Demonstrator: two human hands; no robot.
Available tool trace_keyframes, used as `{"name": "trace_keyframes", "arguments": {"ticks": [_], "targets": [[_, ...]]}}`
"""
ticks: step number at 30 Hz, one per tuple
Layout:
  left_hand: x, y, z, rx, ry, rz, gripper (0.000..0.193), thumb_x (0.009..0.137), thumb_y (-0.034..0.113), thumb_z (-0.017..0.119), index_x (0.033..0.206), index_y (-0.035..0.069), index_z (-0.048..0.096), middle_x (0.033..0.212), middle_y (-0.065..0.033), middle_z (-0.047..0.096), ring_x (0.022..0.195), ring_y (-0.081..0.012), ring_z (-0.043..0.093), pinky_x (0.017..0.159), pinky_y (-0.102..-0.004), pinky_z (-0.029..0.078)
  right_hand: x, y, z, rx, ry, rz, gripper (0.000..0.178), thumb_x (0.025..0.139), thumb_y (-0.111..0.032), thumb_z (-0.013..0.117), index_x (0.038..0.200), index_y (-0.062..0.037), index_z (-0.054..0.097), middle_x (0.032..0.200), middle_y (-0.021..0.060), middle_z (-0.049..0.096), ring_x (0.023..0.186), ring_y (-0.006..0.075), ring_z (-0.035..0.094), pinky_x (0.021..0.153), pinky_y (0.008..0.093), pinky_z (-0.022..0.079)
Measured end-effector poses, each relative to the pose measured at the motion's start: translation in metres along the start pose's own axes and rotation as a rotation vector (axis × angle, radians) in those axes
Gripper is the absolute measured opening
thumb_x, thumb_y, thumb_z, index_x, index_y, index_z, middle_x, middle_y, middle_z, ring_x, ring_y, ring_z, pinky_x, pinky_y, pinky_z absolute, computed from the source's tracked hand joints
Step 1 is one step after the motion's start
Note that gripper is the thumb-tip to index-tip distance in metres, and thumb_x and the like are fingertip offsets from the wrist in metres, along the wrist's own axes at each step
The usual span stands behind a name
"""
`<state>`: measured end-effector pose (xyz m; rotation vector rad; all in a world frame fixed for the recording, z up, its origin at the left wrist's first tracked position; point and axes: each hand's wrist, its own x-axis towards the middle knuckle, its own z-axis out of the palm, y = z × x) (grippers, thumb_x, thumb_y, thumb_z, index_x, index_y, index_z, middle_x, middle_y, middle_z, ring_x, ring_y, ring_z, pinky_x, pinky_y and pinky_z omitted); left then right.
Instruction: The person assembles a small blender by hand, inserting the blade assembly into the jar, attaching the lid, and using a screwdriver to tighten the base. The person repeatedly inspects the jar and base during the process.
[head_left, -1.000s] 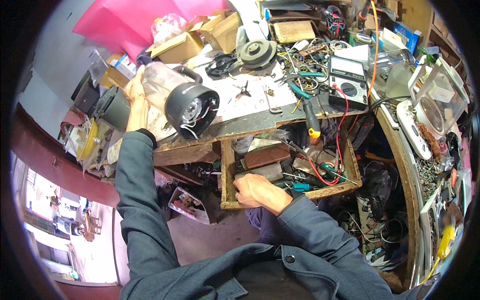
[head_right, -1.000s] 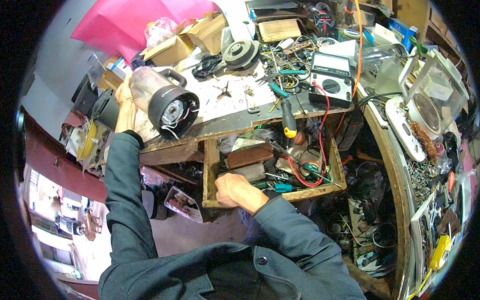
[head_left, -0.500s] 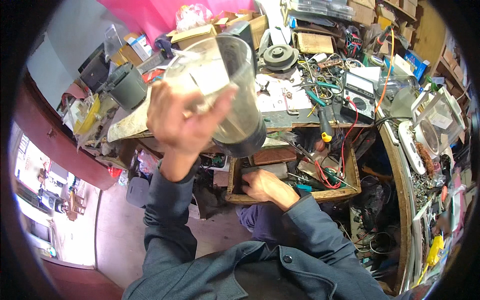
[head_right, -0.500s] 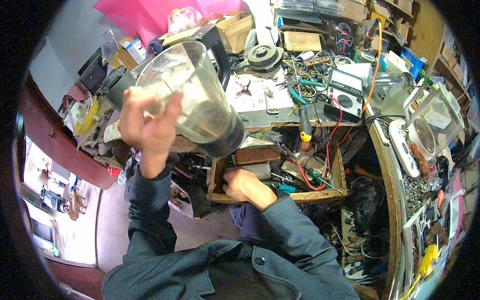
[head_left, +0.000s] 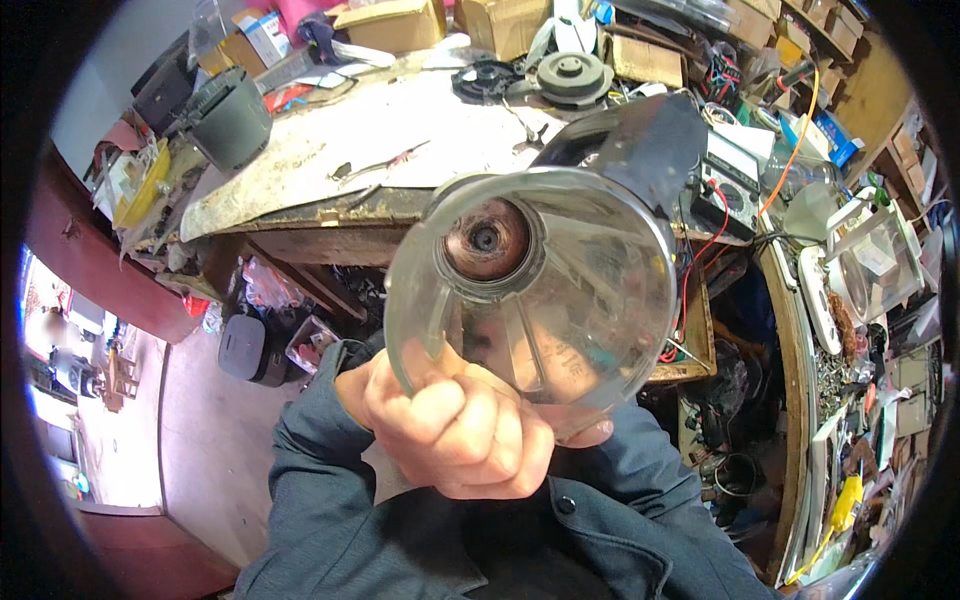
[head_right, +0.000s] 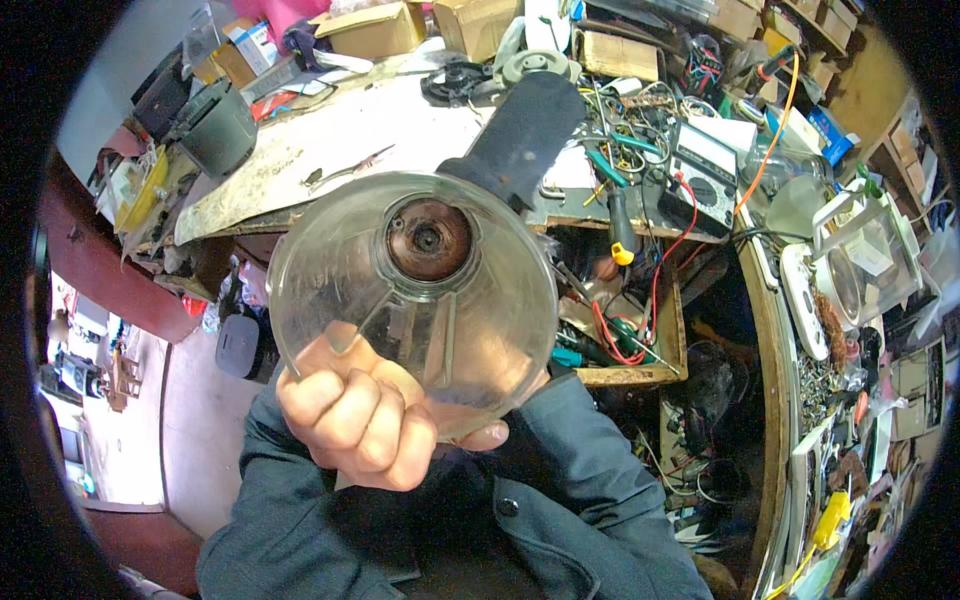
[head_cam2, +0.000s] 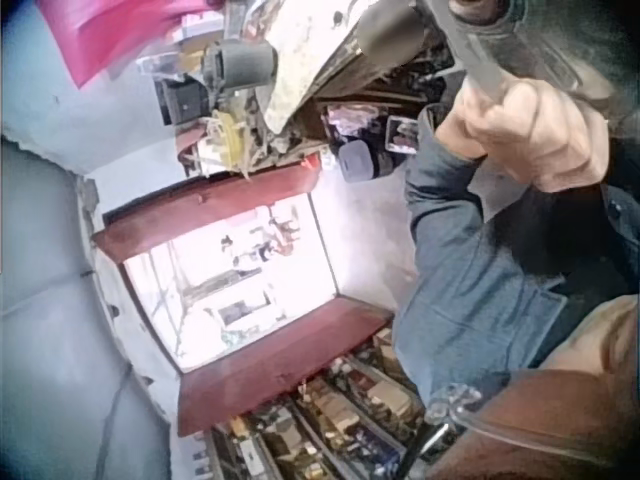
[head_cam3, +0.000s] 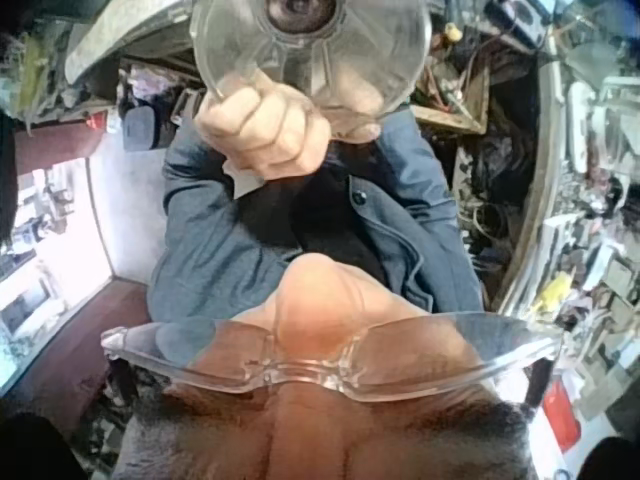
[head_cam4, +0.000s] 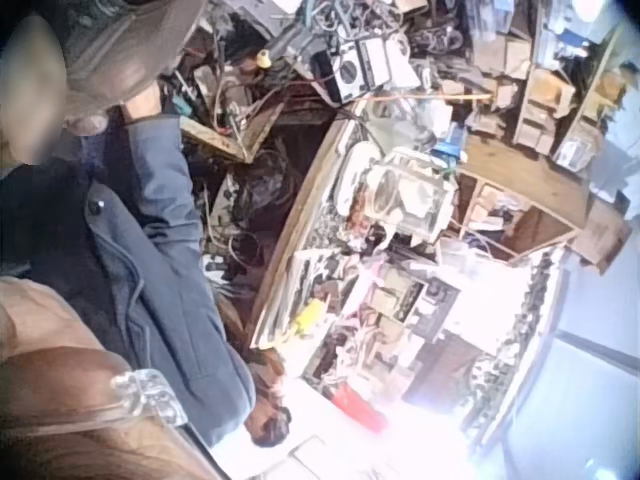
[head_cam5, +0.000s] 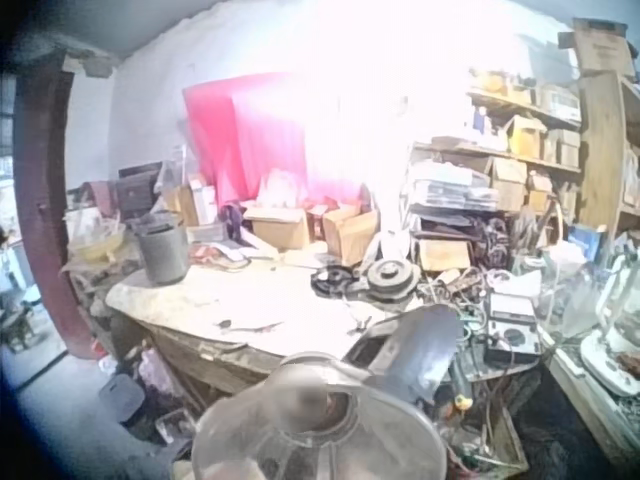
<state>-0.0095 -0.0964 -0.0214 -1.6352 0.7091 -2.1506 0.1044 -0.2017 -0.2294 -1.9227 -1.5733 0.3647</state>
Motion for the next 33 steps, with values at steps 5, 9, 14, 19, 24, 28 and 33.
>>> {"name": "trace_keyframes", "arguments": {"ticks": [5, 9, 14, 19, 24, 28, 33], "targets": [[-0.001, 0.007, 0.001, 0.007, 0.045, 0.002, 0.031, 0.069, 0.043, 0.074, 0.076, 0.020, 0.056, 0.066, 0.0085, 0.042, 0.062, -0.0071, 0.045, 0.061, -0.0243, 0.041, -0.012, 0.001, 0.003, 0.030, 0.036, -0.008, 0.026, 0.087, -0.027, 0.065, 0.094, -0.0027, 0.070, 0.094, 0.0235, 0.071, 0.094, 0.0452, 0.068, 0.082, 0.0540, 0.056], [0.004, -0.006, -0.003, -0.074, -0.065, 0.091, 0.052, 0.084, 0.063, 0.074, 0.076, 0.018, 0.050, 0.068, 0.0042, 0.040, 0.063, -0.0135, 0.040, 0.057, -0.0287, 0.049, -0.018, 0.002, 0.005, 0.042, 0.053, -0.017, 0.026, 0.087, -0.027, 0.065, 0.095, -0.0027, 0.070, 0.094, 0.0232, 0.071, 0.094, 0.0447, 0.068, 0.082, 0.0537, 0.056], [0.003, 0.000, 0.003, -0.068, 0.000, 0.133, 0.051, 0.083, 0.062, 0.076, 0.075, 0.018, 0.051, 0.065, 0.0050, 0.039, 0.063, -0.0114, 0.040, 0.056, -0.0300, 0.052, -0.021, 0.003, 0.005, 0.050, 0.074, -0.027, 0.025, 0.087, -0.026, 0.065, 0.096, -0.0027, 0.071, 0.095, 0.0228, 0.072, 0.094, 0.0442, 0.068, 0.082, 0.0532, 0.056], [0.000, 0.005, 0.005, -0.126, 0.019, 0.227, 0.051, 0.082, 0.060, 0.078, 0.074, 0.018, 0.050, 0.063, 0.0058, 0.036, 0.062, -0.0104, 0.040, 0.056, -0.0287, 0.050, -0.022, 0.005, 0.005, 0.068, 0.089, -0.041, 0.025, 0.088, -0.026, 0.065, 0.096, -0.0027, 0.071, 0.096, 0.0223, 0.072, 0.094, 0.0436, 0.068, 0.082, 0.0528, 0.056], [0.016, -0.004, 0.015, -0.210, -0.021, 0.388, 0.050, 0.085, 0.058, 0.078, 0.073, 0.018, 0.050, 0.063, 0.0055, 0.035, 0.063, -0.0103, 0.039, 0.057, -0.0280, 0.047, -0.021, 0.007, 0.004, 0.075, 0.115, -0.048, 0.025, 0.088, -0.025, 0.065, 0.097, -0.0027, 0.071, 0.097, 0.0219, 0.072, 0.095, 0.0430, 0.069, 0.082, 0.0523, 0.056], [0.022, 0.002, 0.021, -0.215, -0.061, 0.289, 0.048, 0.085, 0.055, 0.078, 0.074, 0.018, 0.050, 0.063, 0.0062, 0.033, 0.061, -0.0099, 0.038, 0.055, -0.0249, 0.040, -0.020, 0.007, 0.005, 0.090, 0.151, -0.073, 0.025, 0.088, -0.025, 0.065, 0.098, -0.0027, 0.071, 0.097, 0.0215, 0.072, 0.095, 0.0425, 0.069, 0.082, 0.0519, 0.056], [0.028, -0.004, 0.024, -0.240, -0.033, 0.394, 0.042, 0.084, 0.046, 0.081, 0.074, 0.018, 0.051, 0.064, 0.0063, 0.034, 0.060, -0.0114, 0.037, 0.053, -0.0280, 0.043, -0.020, 0.009, 0.006, 0.103, 0.185, -0.083, 0.025, 0.089, -0.025, 0.065, 0.098, -0.0027, 0.071, 0.098, 0.0211, 0.072, 0.095, 0.0419, 0.069, 0.082, 0.0515, 0.057]]}}
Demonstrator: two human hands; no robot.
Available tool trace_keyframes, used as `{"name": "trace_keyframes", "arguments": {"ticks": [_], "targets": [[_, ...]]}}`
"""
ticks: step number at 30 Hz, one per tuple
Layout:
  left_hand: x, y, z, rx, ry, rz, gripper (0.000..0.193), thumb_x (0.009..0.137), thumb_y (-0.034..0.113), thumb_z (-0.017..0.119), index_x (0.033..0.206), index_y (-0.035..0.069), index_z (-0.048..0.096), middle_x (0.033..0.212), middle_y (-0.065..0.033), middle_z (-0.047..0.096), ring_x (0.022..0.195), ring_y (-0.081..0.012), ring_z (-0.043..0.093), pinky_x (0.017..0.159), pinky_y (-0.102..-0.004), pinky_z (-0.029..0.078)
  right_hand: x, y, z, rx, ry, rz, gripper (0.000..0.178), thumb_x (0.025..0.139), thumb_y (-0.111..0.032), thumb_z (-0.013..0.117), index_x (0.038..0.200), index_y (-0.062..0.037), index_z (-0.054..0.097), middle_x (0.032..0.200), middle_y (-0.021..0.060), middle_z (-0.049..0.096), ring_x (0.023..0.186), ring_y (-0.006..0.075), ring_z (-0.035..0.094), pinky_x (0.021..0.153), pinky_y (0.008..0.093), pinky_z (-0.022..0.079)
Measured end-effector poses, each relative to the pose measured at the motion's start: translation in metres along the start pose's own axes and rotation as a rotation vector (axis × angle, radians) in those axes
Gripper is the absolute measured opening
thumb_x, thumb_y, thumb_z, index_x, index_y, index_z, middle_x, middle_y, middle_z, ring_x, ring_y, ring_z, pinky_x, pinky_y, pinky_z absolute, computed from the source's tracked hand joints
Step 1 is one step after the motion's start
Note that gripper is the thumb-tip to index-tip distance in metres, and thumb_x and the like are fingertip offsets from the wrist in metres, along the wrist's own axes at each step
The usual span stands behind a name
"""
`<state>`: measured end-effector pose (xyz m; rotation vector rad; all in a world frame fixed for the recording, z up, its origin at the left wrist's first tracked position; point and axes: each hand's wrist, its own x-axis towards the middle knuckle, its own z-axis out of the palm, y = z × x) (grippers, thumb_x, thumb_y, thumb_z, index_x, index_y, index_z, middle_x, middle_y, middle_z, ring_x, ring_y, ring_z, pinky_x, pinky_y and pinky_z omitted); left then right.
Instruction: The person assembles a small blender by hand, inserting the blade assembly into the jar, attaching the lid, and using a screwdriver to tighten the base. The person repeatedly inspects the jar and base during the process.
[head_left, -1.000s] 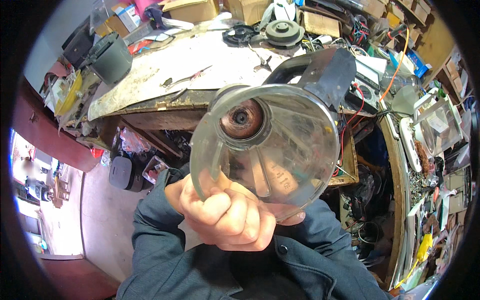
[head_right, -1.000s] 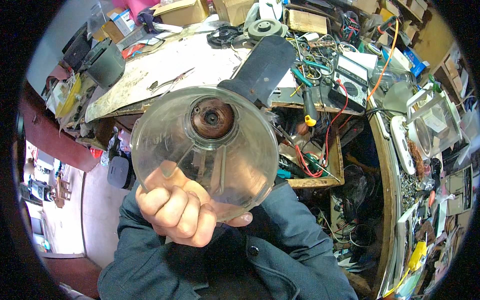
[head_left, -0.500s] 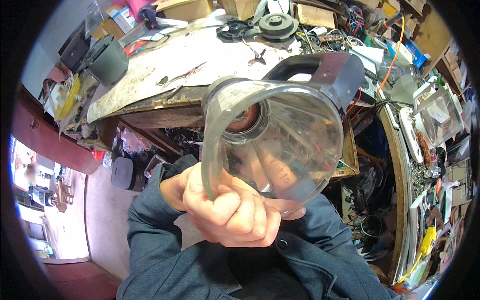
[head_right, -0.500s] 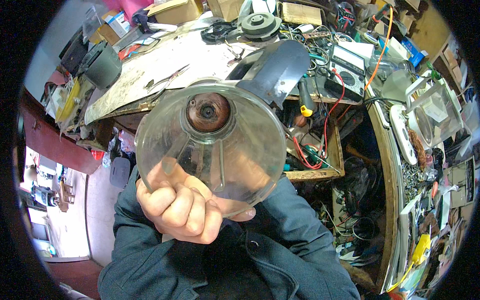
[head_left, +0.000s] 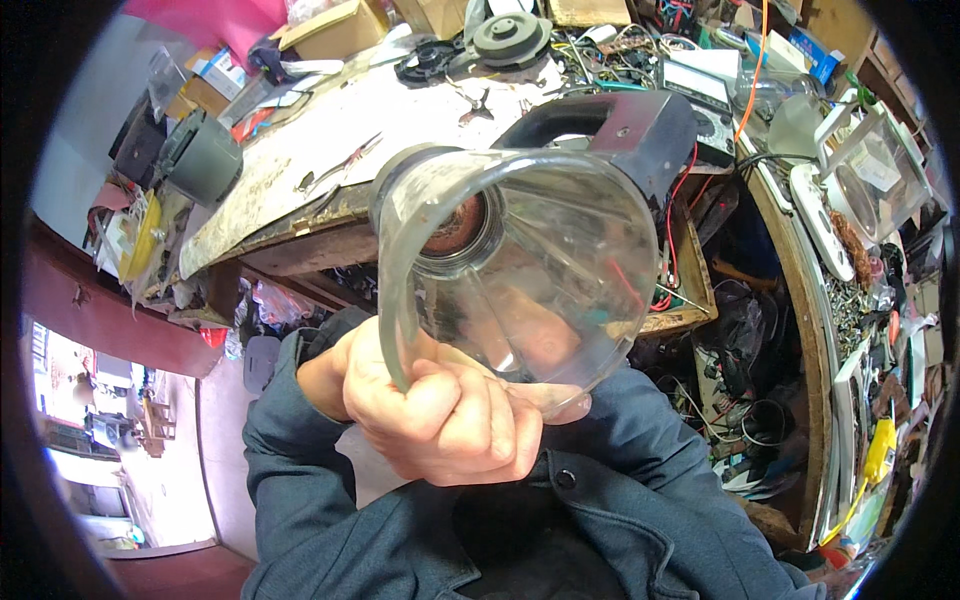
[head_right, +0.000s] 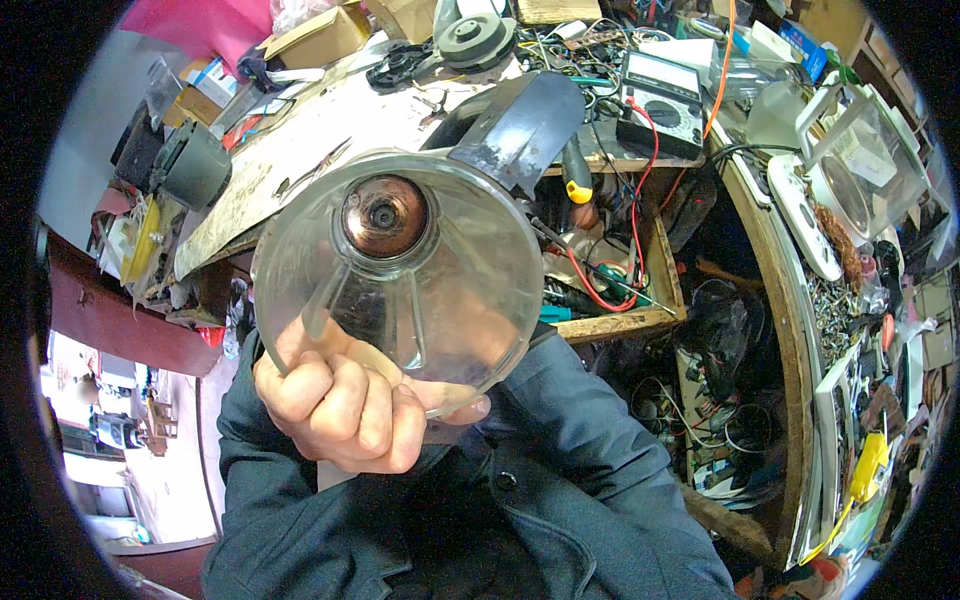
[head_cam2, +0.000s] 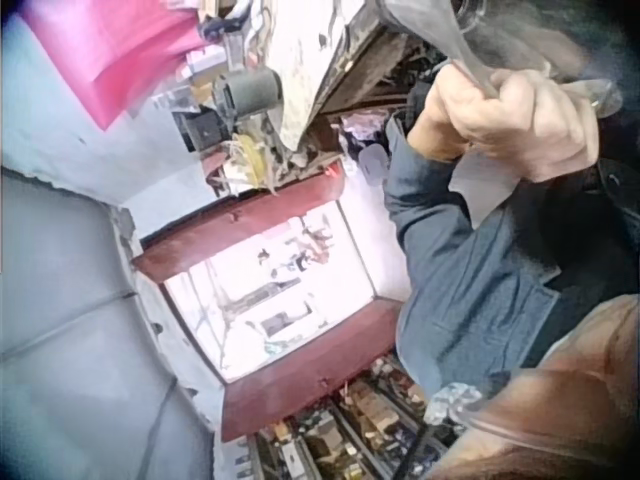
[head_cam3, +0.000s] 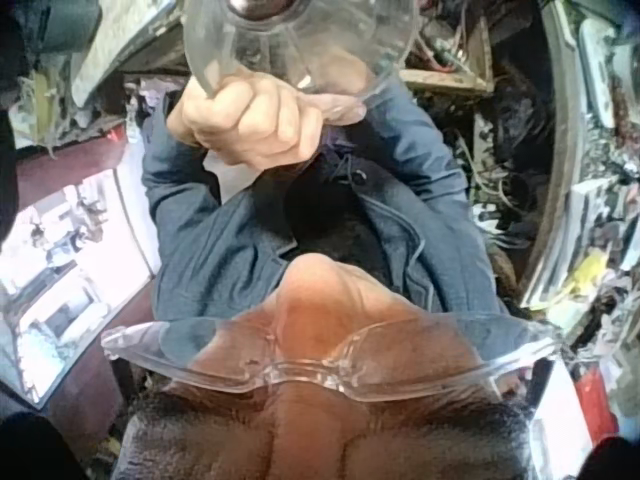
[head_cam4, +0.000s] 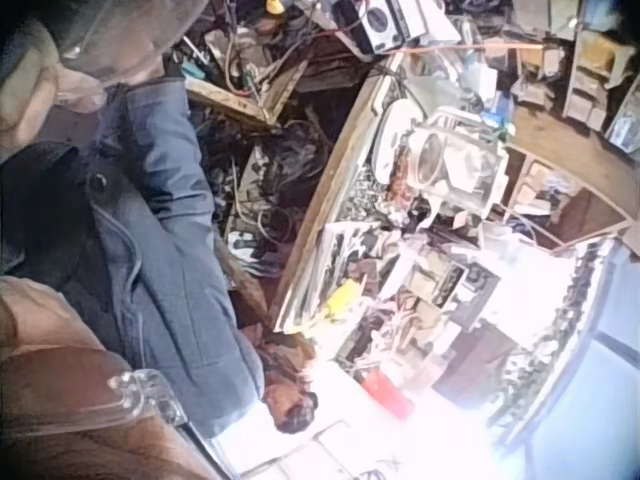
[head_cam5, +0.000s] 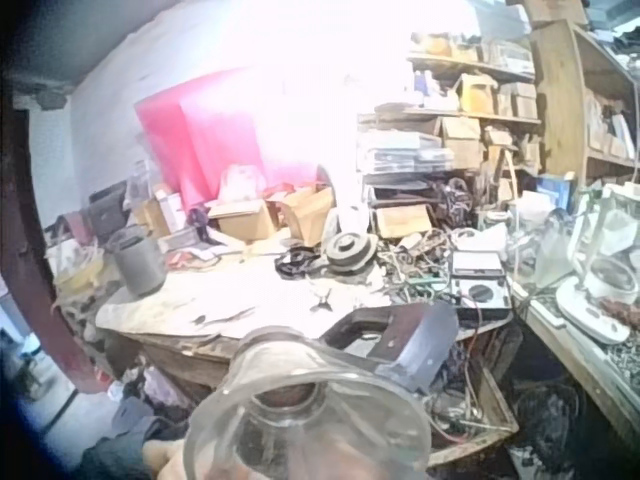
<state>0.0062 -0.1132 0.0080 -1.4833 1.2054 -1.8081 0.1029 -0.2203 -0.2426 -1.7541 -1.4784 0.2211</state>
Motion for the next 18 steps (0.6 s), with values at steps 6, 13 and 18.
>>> {"name": "trace_keyframes", "arguments": {"ticks": [6, 13, 18], "targets": [[0.001, 0.011, -0.006, -0.014, -0.114, -0.061, 0.047, 0.086, 0.053, 0.081, 0.078, 0.019, 0.049, 0.068, 0.0042, 0.039, 0.061, -0.0131, 0.038, 0.054, -0.0282, 0.041, 0.002, 0.000, 0.004, 0.027, 0.023, -0.022, 0.025, 0.089, -0.024, 0.065, 0.099, -0.0027, 0.071, 0.099, 0.0206, 0.072, 0.095, 0.0412, 0.069, 0.082, 0.0509, 0.057], [0.004, 0.013, -0.004, -0.020, -0.180, 0.026, 0.053, 0.088, 0.060, 0.077, 0.083, 0.018, 0.046, 0.070, 0.0025, 0.037, 0.060, -0.0140, 0.038, 0.051, -0.0297, 0.034, 0.010, 0.001, 0.008, 0.051, 0.081, -0.049, 0.024, 0.089, -0.024, 0.065, 0.100, -0.0028, 0.071, 0.100, 0.0200, 0.073, 0.096, 0.0404, 0.069, 0.082, 0.0503, 0.057], [-0.001, 0.012, -0.002, -0.026, -0.128, 0.077, 0.059, 0.089, 0.063, 0.075, 0.079, 0.015, 0.043, 0.070, 0.0023, 0.038, 0.057, -0.0125, 0.036, 0.050, -0.0303, 0.033, 0.013, -0.001, 0.012, 0.071, 0.124, -0.067, 0.024, 0.090, -0.023, 0.065, 0.101, -0.0028, 0.071, 0.100, 0.0195, 0.073, 0.096, 0.0398, 0.070, 0.082, 0.0499, 0.057]]}}
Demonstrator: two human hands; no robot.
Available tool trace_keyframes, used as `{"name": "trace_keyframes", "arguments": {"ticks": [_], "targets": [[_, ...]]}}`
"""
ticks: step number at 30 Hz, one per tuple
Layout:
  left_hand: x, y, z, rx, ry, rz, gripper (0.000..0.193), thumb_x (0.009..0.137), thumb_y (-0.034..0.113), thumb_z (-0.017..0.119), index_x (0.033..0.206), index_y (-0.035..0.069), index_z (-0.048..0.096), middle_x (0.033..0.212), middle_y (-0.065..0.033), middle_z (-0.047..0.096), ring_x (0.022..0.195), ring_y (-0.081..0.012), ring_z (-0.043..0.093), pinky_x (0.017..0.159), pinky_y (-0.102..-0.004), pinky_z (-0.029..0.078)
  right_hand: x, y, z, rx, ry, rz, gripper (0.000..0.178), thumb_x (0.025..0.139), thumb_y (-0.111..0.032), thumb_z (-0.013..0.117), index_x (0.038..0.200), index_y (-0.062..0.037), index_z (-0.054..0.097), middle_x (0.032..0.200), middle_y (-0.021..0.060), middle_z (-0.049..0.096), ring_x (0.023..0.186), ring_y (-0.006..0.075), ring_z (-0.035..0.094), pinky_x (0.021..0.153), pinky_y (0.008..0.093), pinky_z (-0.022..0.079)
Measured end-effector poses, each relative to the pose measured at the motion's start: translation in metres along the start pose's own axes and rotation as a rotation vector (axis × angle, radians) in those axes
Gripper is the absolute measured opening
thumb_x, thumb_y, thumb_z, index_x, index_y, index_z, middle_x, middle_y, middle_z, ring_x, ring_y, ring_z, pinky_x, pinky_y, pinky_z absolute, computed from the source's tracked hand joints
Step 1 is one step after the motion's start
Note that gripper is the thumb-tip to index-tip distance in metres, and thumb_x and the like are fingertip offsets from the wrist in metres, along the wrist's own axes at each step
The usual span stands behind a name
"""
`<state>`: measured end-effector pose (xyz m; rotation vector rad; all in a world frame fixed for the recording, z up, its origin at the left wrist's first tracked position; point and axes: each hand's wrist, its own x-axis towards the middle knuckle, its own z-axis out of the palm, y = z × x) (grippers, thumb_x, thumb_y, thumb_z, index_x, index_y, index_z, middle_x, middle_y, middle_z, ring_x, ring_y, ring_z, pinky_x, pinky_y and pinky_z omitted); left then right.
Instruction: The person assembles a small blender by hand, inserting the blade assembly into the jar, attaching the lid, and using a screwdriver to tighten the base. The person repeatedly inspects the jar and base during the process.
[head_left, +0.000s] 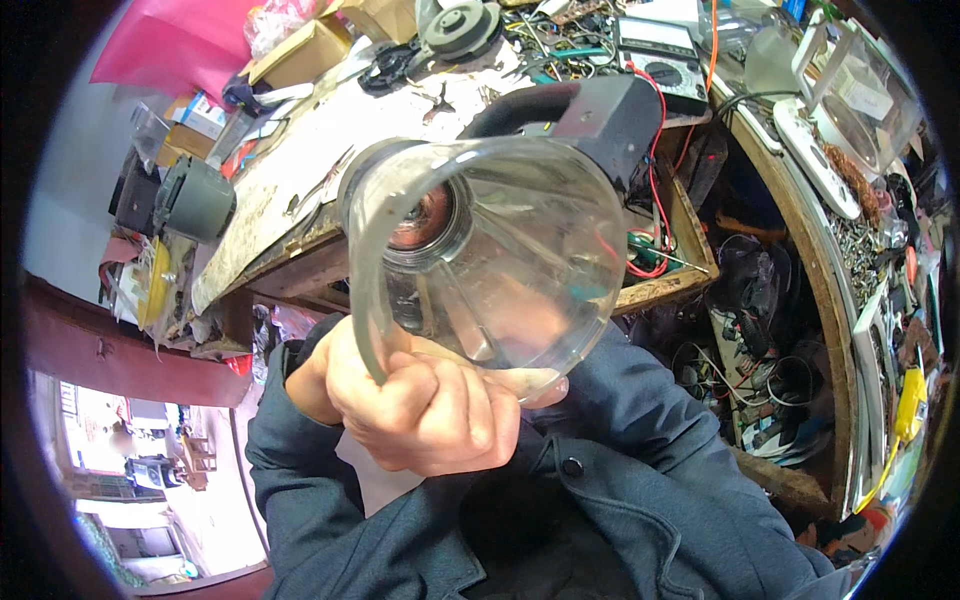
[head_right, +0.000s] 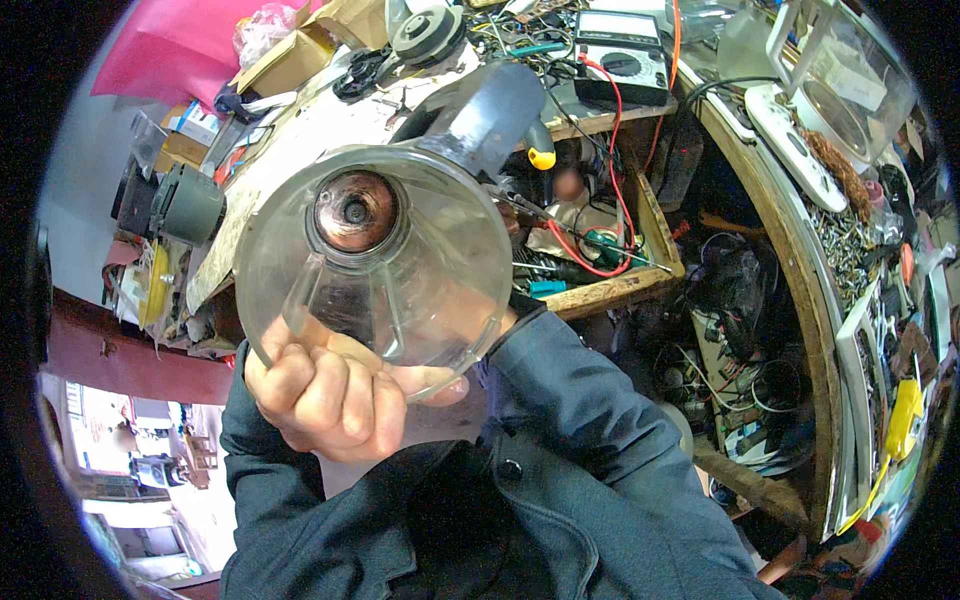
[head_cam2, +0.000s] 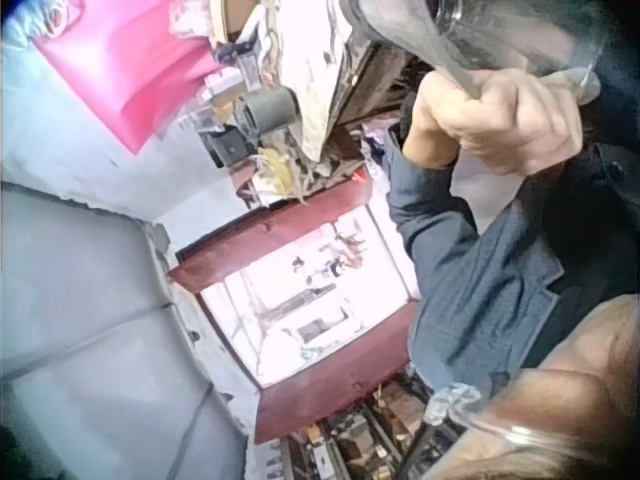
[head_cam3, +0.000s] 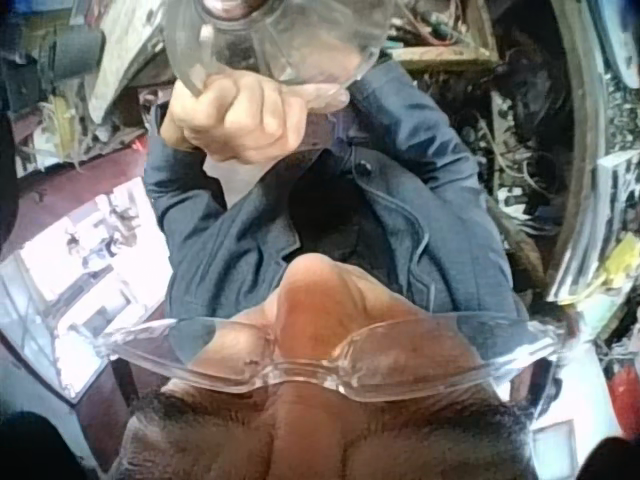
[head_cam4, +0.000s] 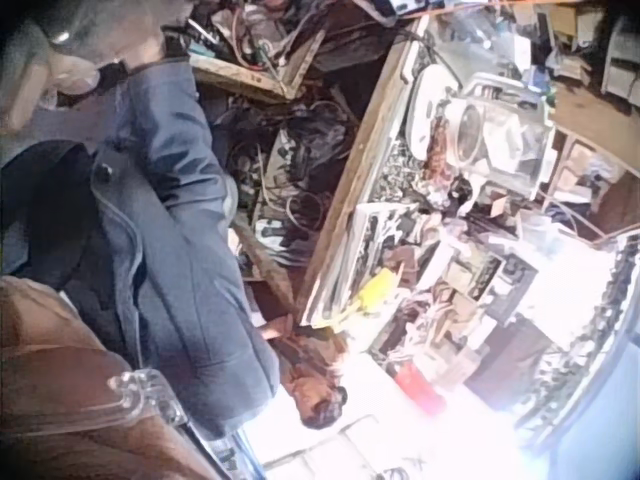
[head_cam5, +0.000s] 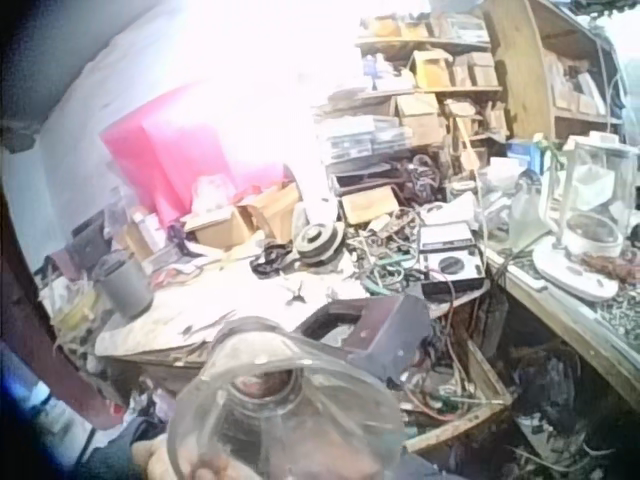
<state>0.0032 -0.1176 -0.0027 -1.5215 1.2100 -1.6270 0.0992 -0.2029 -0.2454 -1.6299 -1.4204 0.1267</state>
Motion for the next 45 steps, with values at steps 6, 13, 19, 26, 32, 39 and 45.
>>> {"name": "trace_keyframes", "arguments": {"ticks": [6, 13, 19, 26, 32, 39, 45], "targets": [[0.008, -0.004, 0.002, -0.051, -0.032, -0.032, 0.062, 0.090, 0.062, 0.074, 0.076, 0.013, 0.039, 0.069, 0.0020, 0.036, 0.060, -0.0114, 0.038, 0.049, -0.0297, 0.032, 0.003, -0.001, 0.002, 0.014, 0.022, -0.002, 0.024, 0.090, -0.023, 0.064, 0.102, -0.0028, 0.071, 0.101, 0.0190, 0.073, 0.096, 0.0391, 0.070, 0.082, 0.0493, 0.057], [0.004, -0.004, 0.013, -0.107, 0.097, 0.027, 0.061, 0.091, 0.057, 0.077, 0.075, 0.013, 0.038, 0.055, 0.0031, 0.025, 0.053, -0.0109, 0.034, 0.047, -0.0296, 0.033, 0.005, -0.001, 0.002, 0.024, 0.026, -0.009, 0.024, 0.091, -0.022, 0.064, 0.103, -0.0028, 0.071, 0.102, 0.0184, 0.073, 0.097, 0.0383, 0.070, 0.082, 0.0487, 0.057], [0.009, -0.015, 0.022, -0.185, 0.184, 0.088, 0.078, 0.090, 0.058, 0.077, 0.056, 0.015, 0.022, 0.048, 0.0028, 0.025, 0.051, -0.0122, 0.032, 0.048, -0.0312, 0.032, 0.009, -0.001, 0.000, 0.019, 0.032, -0.014, 0.024, 0.091, -0.022, 0.064, 0.104, -0.0028, 0.072, 0.103, 0.0179, 0.073, 0.097, 0.0376, 0.070, 0.082, 0.0481, 0.058], [0.009, -0.014, 0.023, -0.170, 0.228, 0.131, 0.080, 0.088, 0.061, 0.076, 0.054, 0.016, 0.020, 0.046, 0.0032, 0.023, 0.051, -0.0128, 0.034, 0.049, -0.0329, 0.029, 0.013, 0.000, 0.003, 0.033, 0.026, -0.019, 0.024, 0.092, -0.021, 0.064, 0.105, -0.0028, 0.072, 0.104, 0.0173, 0.073, 0.098, 0.0367, 0.070, 0.082, 0.0475, 0.058], [0.007, -0.013, 0.012, -0.185, 0.097, 0.098, 0.073, 0.085, 0.063, 0.078, 0.061, 0.015, 0.029, 0.056, 0.0040, 0.031, 0.058, -0.0137, 0.038, 0.059, -0.0303, 0.033, 0.019, 0.003, 0.007, 0.047, 0.017, -0.033, 0.024, 0.092, -0.021, 0.064, 0.105, -0.0028, 0.072, 0.105, 0.0167, 0.074, 0.098, 0.0360, 0.071, 0.082, 0.0470, 0.058], [0.002, -0.008, 0.014, -0.056, 0.160, -0.032, 0.068, 0.085, 0.063, 0.078, 0.064, 0.015, 0.033, 0.065, 0.0031, 0.038, 0.057, -0.0139, 0.037, 0.058, -0.0308, 0.030, 0.018, 0.013, 0.018, 0.086, 0.033, -0.056, 0.024, 0.092, -0.020, 0.064, 0.106, -0.0028, 0.072, 0.106, 0.0161, 0.074, 0.098, 0.0352, 0.071, 0.083, 0.0463, 0.058], [-0.007, -0.005, -0.018, -0.098, -0.112, -0.069, 0.061, 0.088, 0.062, 0.075, 0.072, 0.015, 0.040, 0.067, 0.0021, 0.043, 0.061, -0.0141, 0.041, 0.058, -0.0331, 0.034, -0.009, 0.017, 0.022, 0.347, 0.082, -0.003, 0.022, 0.094, -0.018, 0.064, 0.107, -0.0022, 0.072, 0.108, 0.0138, 0.074, 0.100, 0.0324, 0.071, 0.082, 0.0449, 0.058]]}}
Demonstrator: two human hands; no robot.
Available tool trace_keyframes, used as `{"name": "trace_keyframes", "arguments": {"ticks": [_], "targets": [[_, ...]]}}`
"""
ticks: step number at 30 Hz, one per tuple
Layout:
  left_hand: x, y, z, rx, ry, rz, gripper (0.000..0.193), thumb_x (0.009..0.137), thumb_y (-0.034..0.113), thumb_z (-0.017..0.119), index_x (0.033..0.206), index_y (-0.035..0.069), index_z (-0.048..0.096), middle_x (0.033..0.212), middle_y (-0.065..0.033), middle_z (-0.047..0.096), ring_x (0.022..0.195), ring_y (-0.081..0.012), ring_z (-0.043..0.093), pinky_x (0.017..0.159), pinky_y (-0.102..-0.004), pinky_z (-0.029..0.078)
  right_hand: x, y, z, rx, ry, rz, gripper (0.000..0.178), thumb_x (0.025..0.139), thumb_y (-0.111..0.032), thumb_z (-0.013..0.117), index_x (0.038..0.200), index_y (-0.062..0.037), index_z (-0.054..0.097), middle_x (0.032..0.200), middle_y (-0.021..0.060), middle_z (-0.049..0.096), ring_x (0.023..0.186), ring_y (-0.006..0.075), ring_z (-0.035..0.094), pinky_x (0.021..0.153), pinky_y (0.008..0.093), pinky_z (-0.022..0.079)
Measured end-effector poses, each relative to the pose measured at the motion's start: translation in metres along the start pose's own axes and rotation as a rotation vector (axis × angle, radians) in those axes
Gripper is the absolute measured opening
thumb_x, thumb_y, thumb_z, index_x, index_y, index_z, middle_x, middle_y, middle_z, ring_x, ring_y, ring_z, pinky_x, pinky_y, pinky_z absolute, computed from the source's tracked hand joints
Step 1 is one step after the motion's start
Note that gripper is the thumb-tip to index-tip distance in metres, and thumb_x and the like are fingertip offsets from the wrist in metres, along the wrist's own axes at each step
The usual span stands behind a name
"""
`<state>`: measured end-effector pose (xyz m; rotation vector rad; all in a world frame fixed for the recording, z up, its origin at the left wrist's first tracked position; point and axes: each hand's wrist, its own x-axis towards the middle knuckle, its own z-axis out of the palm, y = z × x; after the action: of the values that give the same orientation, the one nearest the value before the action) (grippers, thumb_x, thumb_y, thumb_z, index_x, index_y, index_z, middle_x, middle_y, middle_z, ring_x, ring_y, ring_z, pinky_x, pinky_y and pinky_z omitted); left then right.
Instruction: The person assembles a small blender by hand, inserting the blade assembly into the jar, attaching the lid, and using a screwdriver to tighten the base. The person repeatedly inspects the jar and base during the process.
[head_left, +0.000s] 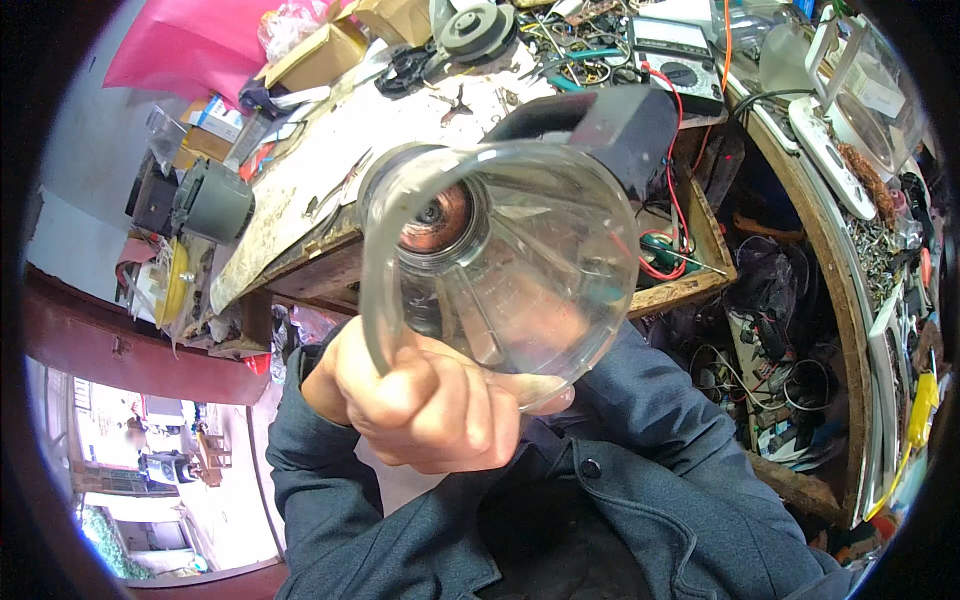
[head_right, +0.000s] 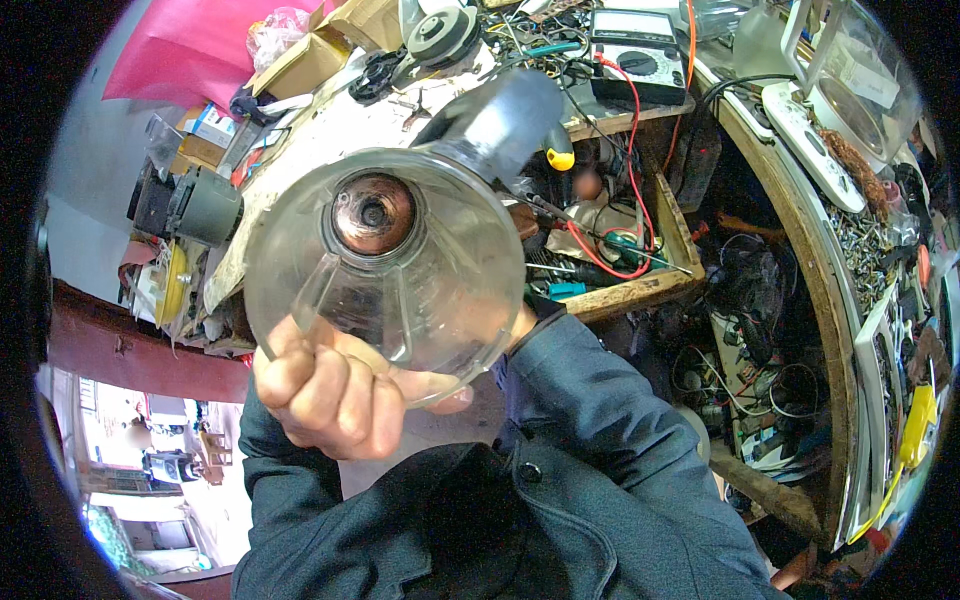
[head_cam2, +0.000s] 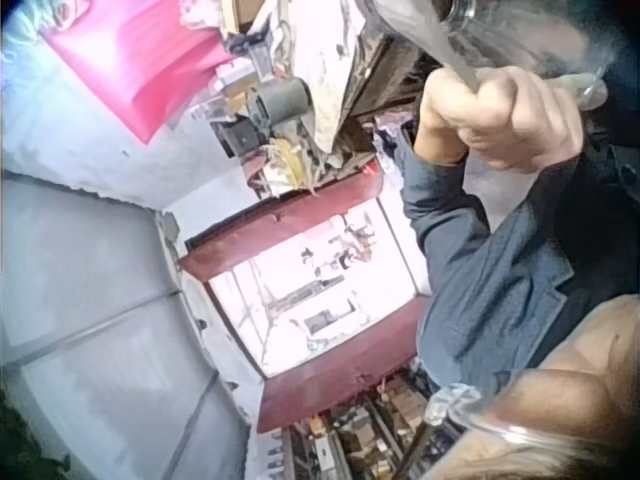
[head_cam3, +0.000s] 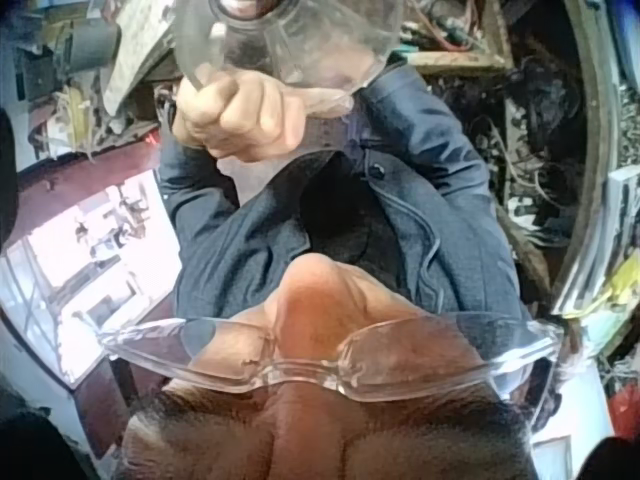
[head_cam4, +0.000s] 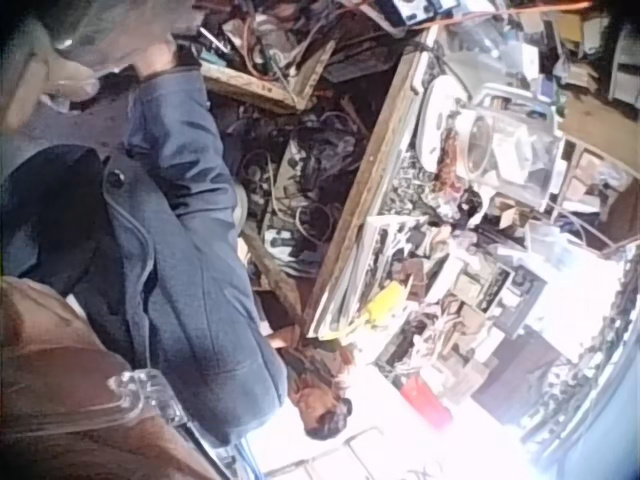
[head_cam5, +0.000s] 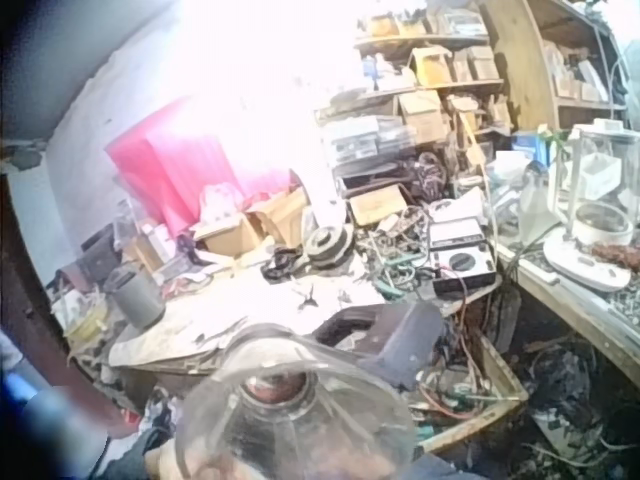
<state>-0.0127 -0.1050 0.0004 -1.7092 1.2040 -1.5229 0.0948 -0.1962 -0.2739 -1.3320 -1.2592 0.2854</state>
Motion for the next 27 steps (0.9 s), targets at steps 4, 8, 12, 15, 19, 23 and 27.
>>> {"name": "trace_keyframes", "arguments": {"ticks": [4, 8, 12, 15, 19, 23, 27], "targets": [[0.005, -0.013, 0.015, 0.055, 0.142, -0.054, 0.059, 0.090, 0.064, 0.072, 0.077, 0.014, 0.044, 0.068, 0.0017, 0.045, 0.067, -0.0155, 0.047, 0.064, -0.0356, 0.040, 0.008, 0.001, -0.010, -0.346, -0.064, 0.020, 0.022, 0.092, -0.019, 0.067, 0.107, -0.0036, 0.072, 0.107, 0.0141, 0.075, 0.099, 0.0325, 0.071, 0.082, 0.0442, 0.058], [0.001, -0.017, 0.007, 0.073, 0.067, -0.141, 0.057, 0.092, 0.068, 0.067, 0.086, 0.015, 0.046, 0.071, 0.0017, 0.048, 0.075, -0.0175, 0.051, 0.074, -0.0372, 0.045, 0.031, -0.026, -0.014, -0.407, -0.157, 0.096, 0.025, 0.090, -0.025, 0.069, 0.109, -0.0095, 0.074, 0.103, 0.0137, 0.075, 0.096, 0.0305, 0.070, 0.084, 0.0433, 0.057], [0.004, -0.021, 0.008, 0.088, 0.048, -0.188, 0.057, 0.093, 0.069, 0.063, 0.087, 0.016, 0.046, 0.075, 0.0025, 0.049, 0.074, -0.0170, 0.050, 0.072, -0.0372, 0.046, 0.048, -0.095, -0.045, -0.399, -0.261, 0.266, 0.029, 0.093, -0.030, 0.067, 0.115, -0.0125, 0.074, 0.111, 0.0203, 0.075, 0.105, 0.0401, 0.071, 0.085, 0.0491, 0.058], [0.009, -0.023, 0.017, 0.081, 0.200, -0.225, 0.057, 0.087, 0.061, 0.076, 0.073, 0.017, 0.042, 0.059, 0.0049, 0.035, 0.059, -0.0142, 0.043, 0.056, -0.0322, 0.032, 0.050, -0.085, -0.036, -0.430, -0.307, 0.241, 0.030, 0.093, -0.029, 0.066, 0.117, -0.0123, 0.074, 0.112, 0.0208, 0.075, 0.106, 0.0397, 0.072, 0.084, 0.0502, 0.058], [0.006, -0.028, 0.020, 0.081, 0.234, -0.195, 0.057, 0.086, 0.063, 0.076, 0.074, 0.018, 0.043, 0.059, 0.0051, 0.035, 0.059, -0.0146, 0.043, 0.055, -0.0316, 0.032, 0.050, -0.073, -0.026, -0.416, -0.171, 0.124, 0.030, 0.094, -0.029, 0.066, 0.117, -0.0109, 0.073, 0.111, 0.0205, 0.075, 0.105, 0.0401, 0.072, 0.082, 0.0516, 0.058], [0.005, -0.026, 0.020, 0.089, 0.234, -0.224, 0.057, 0.086, 0.063, 0.076, 0.075, 0.018, 0.044, 0.059, 0.0046, 0.036, 0.060, -0.0153, 0.045, 0.055, -0.0316, 0.033, 0.050, -0.069, -0.022, -0.439, -0.168, 0.135, 0.032, 0.095, -0.031, 0.063, 0.116, -0.0095, 0.072, 0.110, 0.0213, 0.075, 0.103, 0.0405, 0.072, 0.081, 0.0515, 0.058], [0.006, -0.029, 0.019, 0.095, 0.225, -0.228, 0.055, 0.087, 0.063, 0.076, 0.076, 0.018, 0.046, 0.059, 0.0039, 0.036, 0.061, -0.0158, 0.046, 0.055, -0.0315, 0.034, 0.048, -0.041, -0.012, -0.516, -0.253, 0.215, 0.034, 0.095, -0.034, 0.061, 0.117, -0.0100, 0.072, 0.109, 0.0224, 0.075, 0.104, 0.0409, 0.071, 0.083, 0.0516, 0.058]]}}
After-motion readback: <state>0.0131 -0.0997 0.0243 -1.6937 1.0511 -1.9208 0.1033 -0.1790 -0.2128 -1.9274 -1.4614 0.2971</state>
